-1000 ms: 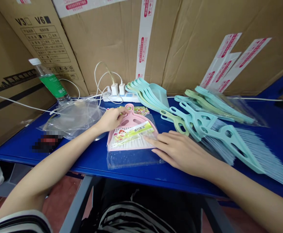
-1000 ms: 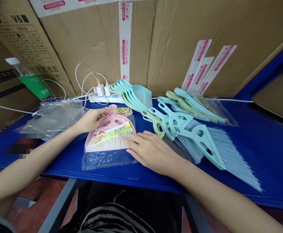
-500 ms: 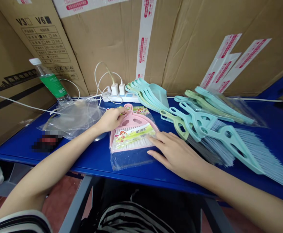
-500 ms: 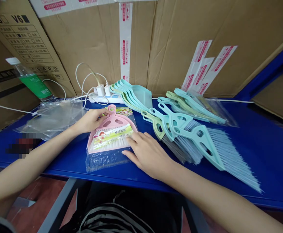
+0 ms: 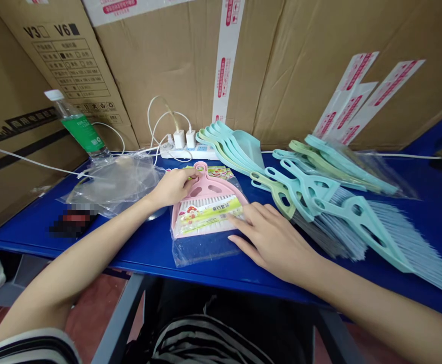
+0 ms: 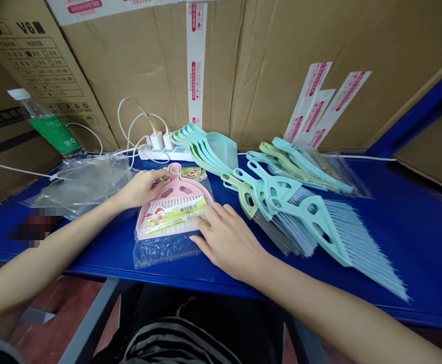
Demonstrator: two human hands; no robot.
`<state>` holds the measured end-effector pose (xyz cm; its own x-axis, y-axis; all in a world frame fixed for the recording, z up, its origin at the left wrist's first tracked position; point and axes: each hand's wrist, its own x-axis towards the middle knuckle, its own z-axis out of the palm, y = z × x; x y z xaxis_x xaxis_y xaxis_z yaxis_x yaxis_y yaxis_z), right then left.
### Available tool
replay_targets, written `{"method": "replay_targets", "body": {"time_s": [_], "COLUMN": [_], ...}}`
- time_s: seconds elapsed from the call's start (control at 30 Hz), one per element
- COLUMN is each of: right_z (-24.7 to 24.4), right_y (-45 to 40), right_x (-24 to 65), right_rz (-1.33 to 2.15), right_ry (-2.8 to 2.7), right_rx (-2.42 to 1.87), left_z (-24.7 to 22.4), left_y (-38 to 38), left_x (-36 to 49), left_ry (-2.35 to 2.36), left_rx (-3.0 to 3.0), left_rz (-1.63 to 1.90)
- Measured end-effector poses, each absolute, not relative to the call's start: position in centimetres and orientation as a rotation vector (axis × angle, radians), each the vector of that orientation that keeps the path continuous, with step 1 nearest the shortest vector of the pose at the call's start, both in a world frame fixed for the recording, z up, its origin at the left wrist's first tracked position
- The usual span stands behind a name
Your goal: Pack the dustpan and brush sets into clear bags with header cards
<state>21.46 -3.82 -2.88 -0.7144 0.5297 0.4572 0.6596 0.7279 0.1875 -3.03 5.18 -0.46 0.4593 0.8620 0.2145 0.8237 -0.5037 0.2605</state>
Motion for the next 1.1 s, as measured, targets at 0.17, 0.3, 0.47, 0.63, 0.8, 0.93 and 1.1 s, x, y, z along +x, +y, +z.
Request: {"method": "replay_targets", "body": {"time_s": [0.17, 0.3, 0.47, 0.63, 0.8, 0.93, 1.1], "right_z": [-3.1, -3.0, -2.5, -1.8, -1.7, -1.3, -0.2], "right_y": [-4.4, -4.6, -4.3, -3.4, -2.6, -1.9, -0.6], "right_x": [21.1, 21.2, 21.7, 22.4, 23.0, 22.9, 22.1], "right_rz": [-0.433, -0.359, -0.265, -0.297, -0.244, -0.197, -0.111], "right_ry": [-2.527, -2.498, -2.446, -2.467, -2.542, -2.596, -2.816], "right_rx": [-0.966, -1.0, -0.905, -0.75, -0.666, -0.611, -0.609], "left_z": [-0.6, -0.6, -0.6, -0.9, -1.6, -1.9, -0.9], "left_y": [5.3, 5.3, 5.2, 5.3, 5.5, 5.8, 5.6], "left_x": [-3.1, -3.1, -3.0, -2.9, -2.8, -2.7, -3.1], "left_ry": [1.486, 1.479, 1.487, 1.435, 1.226, 1.097, 1.292], "left_rx": [2.607, 2.607, 2.62, 2.635, 2.678, 2.673, 2.735], "left_rz": [0.497, 0.496, 0.493, 0.501, 0.57, 0.655, 0.707]}}
